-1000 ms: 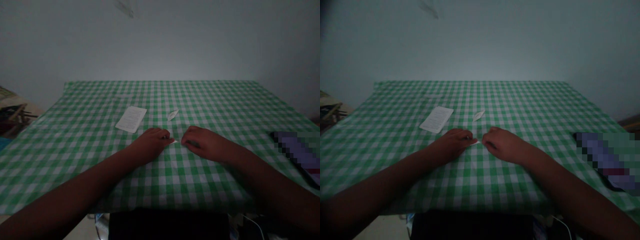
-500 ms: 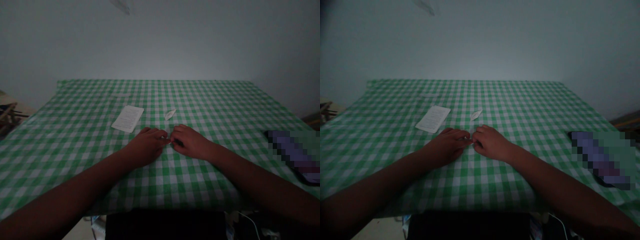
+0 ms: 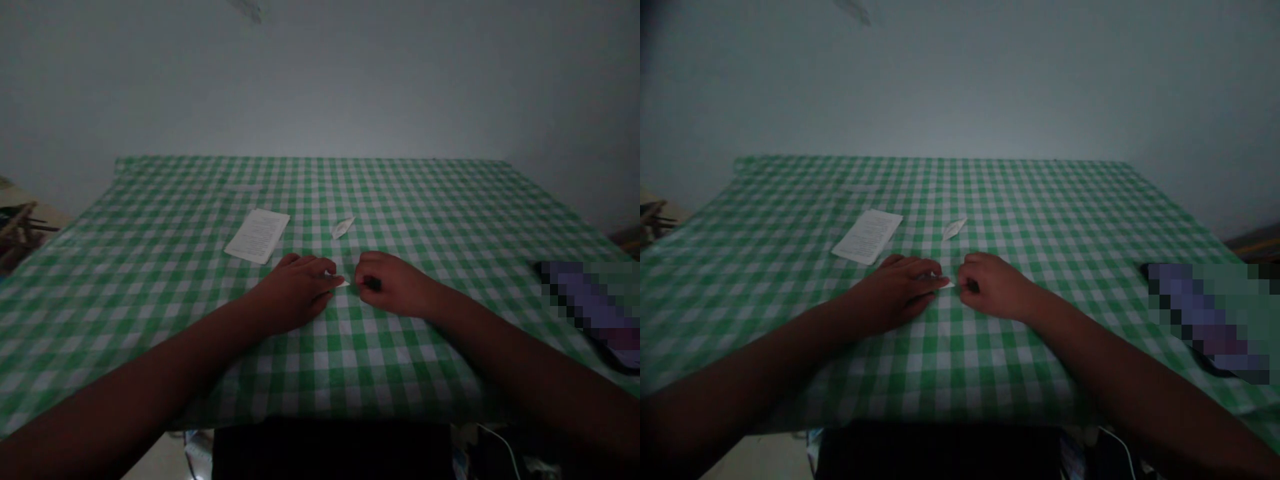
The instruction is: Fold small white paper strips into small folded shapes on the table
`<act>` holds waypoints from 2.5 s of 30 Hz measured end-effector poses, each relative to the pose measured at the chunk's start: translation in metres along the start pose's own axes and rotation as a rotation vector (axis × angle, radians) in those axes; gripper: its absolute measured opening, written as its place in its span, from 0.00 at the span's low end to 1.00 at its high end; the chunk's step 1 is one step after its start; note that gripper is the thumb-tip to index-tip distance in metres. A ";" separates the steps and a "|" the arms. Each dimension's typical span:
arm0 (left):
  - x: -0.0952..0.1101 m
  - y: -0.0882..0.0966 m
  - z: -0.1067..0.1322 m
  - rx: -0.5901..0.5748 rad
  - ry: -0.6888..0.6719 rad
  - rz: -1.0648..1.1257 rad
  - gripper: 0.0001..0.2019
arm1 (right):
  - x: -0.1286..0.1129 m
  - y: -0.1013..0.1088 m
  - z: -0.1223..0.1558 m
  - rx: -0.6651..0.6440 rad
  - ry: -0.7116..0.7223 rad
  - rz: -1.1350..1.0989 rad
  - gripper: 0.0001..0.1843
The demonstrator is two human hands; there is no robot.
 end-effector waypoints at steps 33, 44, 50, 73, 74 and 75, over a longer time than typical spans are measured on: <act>0.006 0.005 0.014 -0.062 0.012 0.041 0.23 | 0.001 -0.009 -0.014 -0.022 -0.008 0.184 0.07; 0.010 0.011 0.013 -0.035 -0.004 0.021 0.25 | 0.008 -0.005 -0.013 0.117 -0.240 0.300 0.14; 0.012 0.007 0.012 -0.044 -0.065 0.059 0.22 | 0.017 0.010 -0.008 0.168 -0.220 0.207 0.11; 0.055 0.011 0.013 -0.096 -0.285 0.079 0.13 | -0.001 0.000 -0.005 0.095 0.075 0.151 0.21; 0.054 0.011 0.013 -0.101 -0.285 0.094 0.13 | -0.001 0.001 -0.004 0.097 0.077 0.144 0.20; 0.053 0.010 0.013 -0.106 -0.285 0.110 0.13 | -0.002 0.002 -0.004 0.100 0.075 0.135 0.19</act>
Point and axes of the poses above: each hand's wrist, its own z-axis away from the middle knuckle, its own y-axis out of the back of the hand, x = y × z, the point moved 10 cm from there along -z, towards the middle knuckle, and after that the axes turned 5 degrees about -z, right-handed, at the moved point
